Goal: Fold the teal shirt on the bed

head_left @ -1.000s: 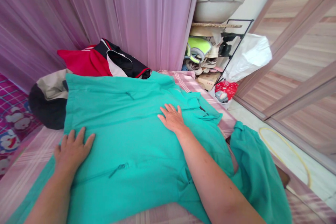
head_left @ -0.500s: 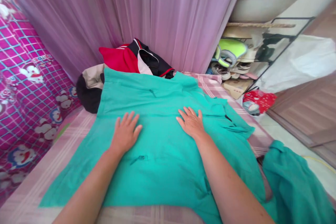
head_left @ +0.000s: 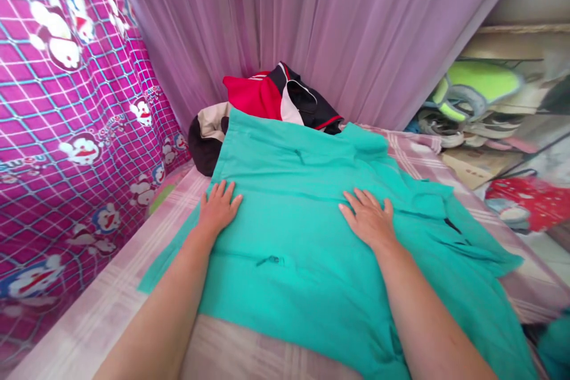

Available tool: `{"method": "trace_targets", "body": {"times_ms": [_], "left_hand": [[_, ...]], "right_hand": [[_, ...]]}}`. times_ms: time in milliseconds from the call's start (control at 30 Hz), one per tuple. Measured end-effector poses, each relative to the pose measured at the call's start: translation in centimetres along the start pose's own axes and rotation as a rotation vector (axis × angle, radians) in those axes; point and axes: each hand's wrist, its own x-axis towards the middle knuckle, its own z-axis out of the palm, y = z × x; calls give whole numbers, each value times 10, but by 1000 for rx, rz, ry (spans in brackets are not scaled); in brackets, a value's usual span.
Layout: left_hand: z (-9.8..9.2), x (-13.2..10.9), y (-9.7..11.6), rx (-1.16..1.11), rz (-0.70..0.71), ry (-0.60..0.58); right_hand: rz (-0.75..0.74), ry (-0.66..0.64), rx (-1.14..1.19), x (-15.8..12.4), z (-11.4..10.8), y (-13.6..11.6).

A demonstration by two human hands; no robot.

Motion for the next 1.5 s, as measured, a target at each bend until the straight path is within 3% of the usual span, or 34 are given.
{"method": "trace_targets", "body": {"times_ms": [100, 200, 300, 400, 567, 700, 867, 1000, 1133, 1300, 1400, 1500], "left_hand": [[2, 2, -3, -1, -8, 28], [2, 1, 0, -11, -11, 18], [0, 1, 2, -27, -22, 1], [-1, 0, 2, -37, -26, 9], [3, 0, 1, -34, -20, 33], [5, 0, 0, -22, -25, 58], [3, -1, 1, -45, -14, 80], [0, -2, 2, -87, -5, 89], [-5, -6, 1, -148, 18, 161], [-18, -18, 1, -202, 149, 246], [-23, -41, 15, -183, 216, 247], [-18, -82, 46, -160, 304, 174]], "right_hand": [[22, -4, -1, 0, -8, -4], [-1, 28, 15, -2, -23, -23], [-159, 49, 70, -7, -33, -53], [-321, -28, 113, -14, -28, -71], [-167, -78, 63, -10, -6, -51], [-111, -79, 58, -6, -14, -44], [-270, -45, 164, -25, -46, -92], [-462, -143, 227, -52, -51, -123], [-410, -156, 166, -70, -46, -98], [-9, -147, 28, -95, -43, -37], [81, -164, 15, -106, -39, -24], [89, -173, 24, -107, -38, -24]]}}
